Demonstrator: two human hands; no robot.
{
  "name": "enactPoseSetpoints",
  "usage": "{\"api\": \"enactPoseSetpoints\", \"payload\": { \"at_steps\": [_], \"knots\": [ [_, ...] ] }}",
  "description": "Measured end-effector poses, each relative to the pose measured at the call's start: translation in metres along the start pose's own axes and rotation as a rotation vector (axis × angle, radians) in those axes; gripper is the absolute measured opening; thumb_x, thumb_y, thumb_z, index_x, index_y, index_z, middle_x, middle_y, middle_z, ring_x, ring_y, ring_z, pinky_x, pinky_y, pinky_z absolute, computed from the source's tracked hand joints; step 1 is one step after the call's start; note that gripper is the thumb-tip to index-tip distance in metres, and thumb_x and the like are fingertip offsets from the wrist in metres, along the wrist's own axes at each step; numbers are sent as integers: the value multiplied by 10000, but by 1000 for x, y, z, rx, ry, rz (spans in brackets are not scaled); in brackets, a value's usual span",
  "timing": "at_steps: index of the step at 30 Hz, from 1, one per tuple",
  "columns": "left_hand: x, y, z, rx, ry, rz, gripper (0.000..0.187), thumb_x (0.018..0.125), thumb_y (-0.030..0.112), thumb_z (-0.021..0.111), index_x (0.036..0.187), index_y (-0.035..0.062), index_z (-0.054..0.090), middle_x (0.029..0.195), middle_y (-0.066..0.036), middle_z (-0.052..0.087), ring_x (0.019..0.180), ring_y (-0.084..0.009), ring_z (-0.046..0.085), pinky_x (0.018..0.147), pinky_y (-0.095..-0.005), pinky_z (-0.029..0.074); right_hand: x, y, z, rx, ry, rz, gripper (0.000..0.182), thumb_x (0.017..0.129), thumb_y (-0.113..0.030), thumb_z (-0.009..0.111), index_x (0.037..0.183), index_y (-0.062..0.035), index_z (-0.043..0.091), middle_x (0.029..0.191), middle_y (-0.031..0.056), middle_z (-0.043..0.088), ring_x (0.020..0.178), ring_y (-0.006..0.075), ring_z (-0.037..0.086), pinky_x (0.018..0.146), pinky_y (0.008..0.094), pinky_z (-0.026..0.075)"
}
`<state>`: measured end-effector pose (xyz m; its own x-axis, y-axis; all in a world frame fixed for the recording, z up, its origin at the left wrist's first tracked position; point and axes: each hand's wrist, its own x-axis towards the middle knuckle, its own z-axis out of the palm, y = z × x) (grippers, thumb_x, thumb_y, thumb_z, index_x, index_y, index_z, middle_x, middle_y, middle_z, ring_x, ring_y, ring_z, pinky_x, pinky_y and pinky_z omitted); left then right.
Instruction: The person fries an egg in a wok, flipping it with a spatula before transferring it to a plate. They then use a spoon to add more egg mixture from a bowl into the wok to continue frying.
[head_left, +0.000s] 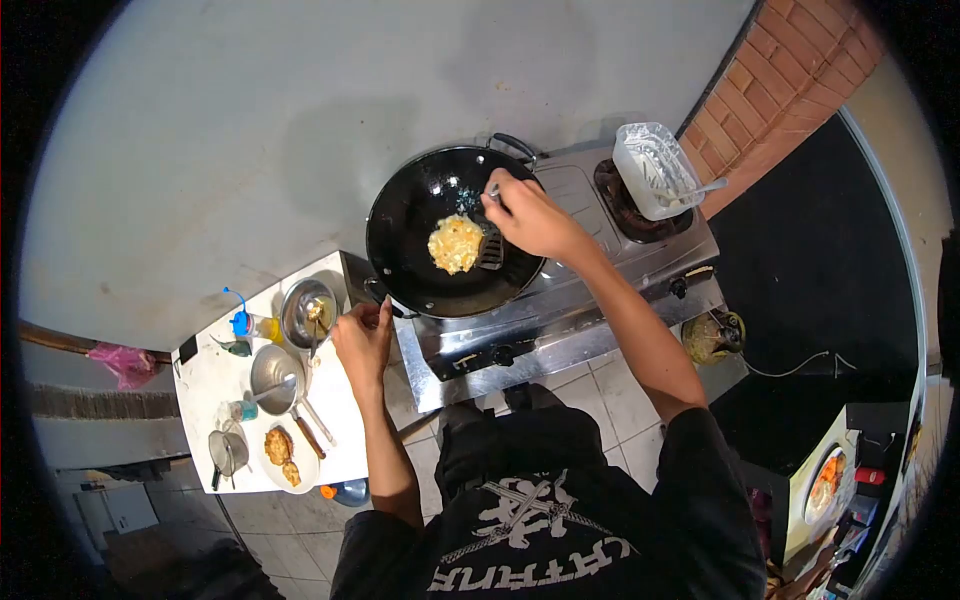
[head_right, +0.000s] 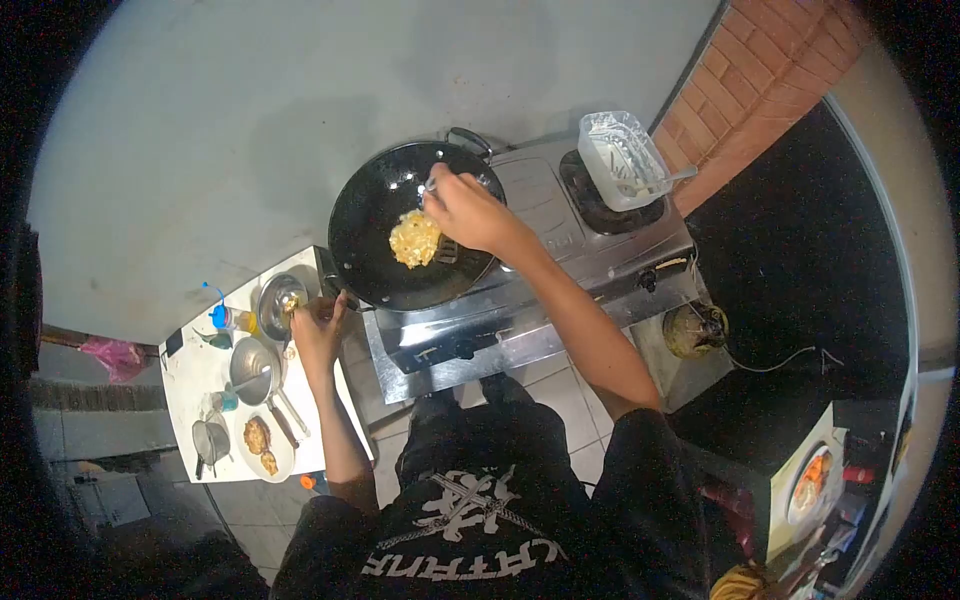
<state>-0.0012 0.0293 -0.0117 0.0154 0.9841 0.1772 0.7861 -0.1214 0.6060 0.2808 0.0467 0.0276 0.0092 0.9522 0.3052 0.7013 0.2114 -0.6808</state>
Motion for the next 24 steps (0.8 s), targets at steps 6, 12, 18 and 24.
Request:
{"api": "enactPoseSetpoints", "payload": {
  "at_steps": [6, 12, 18, 24],
  "knots": [
    [0, -1, 2, -5, 10, -25, 309, 804, 273, 720, 783, -34, 697, 674, -160, 671, 625, -289, 665, 631, -355, 503, -24, 4, 0, 153, 59, 68, 160, 937, -137, 527, 929, 19, 494, 702, 158, 616, 637, 262, 618, 600, 378, 454],
    [-1, 2, 1, 4, 22, -41, 306, 800, 275, 725, 782, -30, 701, 672, -158, 670, 626, -294, 664, 625, -361, 502, -35, 5, 8, 314, 107, 207, 137, 924, -124, 520, 965, 0, 479, 703, 231, 591, 774, 447, 584, 676, 514, 426],
    [-3, 6, -1, 46, 50, -20, 307, 791, 288, 737, 769, -17, 704, 673, -155, 668, 631, -302, 662, 619, -367, 501, -35, 5, 14, 251, 159, 41, 152, 930, -120, 519, 949, 21, 465, 697, 262, 584, 742, 472, 585, 650, 513, 436],
    [-3, 8, -3, 69, 68, -11, 328, 779, 310, 750, 758, -15, 707, 669, -149, 669, 633, -304, 663, 619, -374, 502, -34, -8, 7, 204, 51, -1, 153, 935, -109, 507, 958, 26, 439, 734, 278, 590, 804, 473, 589, 681, 517, 448]
  ]
}}
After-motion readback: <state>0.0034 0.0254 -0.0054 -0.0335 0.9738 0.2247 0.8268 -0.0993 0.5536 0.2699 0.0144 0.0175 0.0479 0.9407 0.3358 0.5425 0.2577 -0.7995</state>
